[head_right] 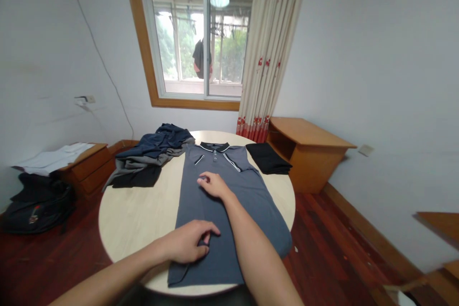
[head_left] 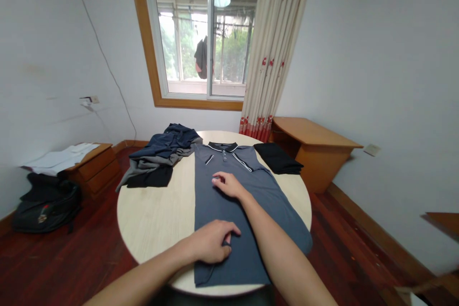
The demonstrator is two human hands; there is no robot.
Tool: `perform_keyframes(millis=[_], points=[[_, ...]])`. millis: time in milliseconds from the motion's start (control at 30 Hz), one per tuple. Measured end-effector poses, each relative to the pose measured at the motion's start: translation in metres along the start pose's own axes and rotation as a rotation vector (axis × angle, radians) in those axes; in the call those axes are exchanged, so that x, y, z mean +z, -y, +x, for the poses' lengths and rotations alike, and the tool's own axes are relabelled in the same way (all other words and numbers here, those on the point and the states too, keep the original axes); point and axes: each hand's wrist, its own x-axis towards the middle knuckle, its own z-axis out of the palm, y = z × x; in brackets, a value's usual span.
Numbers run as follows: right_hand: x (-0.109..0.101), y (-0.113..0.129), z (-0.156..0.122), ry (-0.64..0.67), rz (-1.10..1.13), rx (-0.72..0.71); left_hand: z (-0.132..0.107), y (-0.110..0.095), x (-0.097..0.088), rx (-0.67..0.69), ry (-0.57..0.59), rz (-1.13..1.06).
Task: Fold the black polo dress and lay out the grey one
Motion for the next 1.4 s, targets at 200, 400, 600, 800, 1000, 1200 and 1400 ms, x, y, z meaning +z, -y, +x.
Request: perform_keyframes(millis=[200, 400, 600, 800, 1000, 1200, 1400], points=[[0.007, 0.009, 0.0, 0.081, 0.013, 0.036, 0.033, 0.05, -0.065, -0.031, 0.235, -0.363], [0.008, 0.025, -0.002, 0.133, 0.03, 0.055, 0.115, 0.139, -0.158, -0.468, -0.563, 0.126], [0.008, 0.039, -0.006, 0.181, 0.057, 0.134, 0.172, 0.192, -0.193, -0.713, -0.689, 0.269], [0.01, 0.041, -0.008, 0.305, 0.206, 0.141, 0.199, 0.219, -0.2, -0.745, -0.684, 0.259], [0.007, 0.047, -0.008, 0.521, 0.398, 0.256, 0.214, 0.223, -0.207, -0.721, -0.695, 0.272], [-0.011, 0.056, -0.009, 0.575, 0.489, 0.398, 0.241, 0.208, -0.203, -0.623, -0.731, 0.278], [-0.016, 0.05, -0.01, 0.683, 0.443, 0.5, 0.254, 0.202, -0.182, -0.534, -0.689, 0.293]])
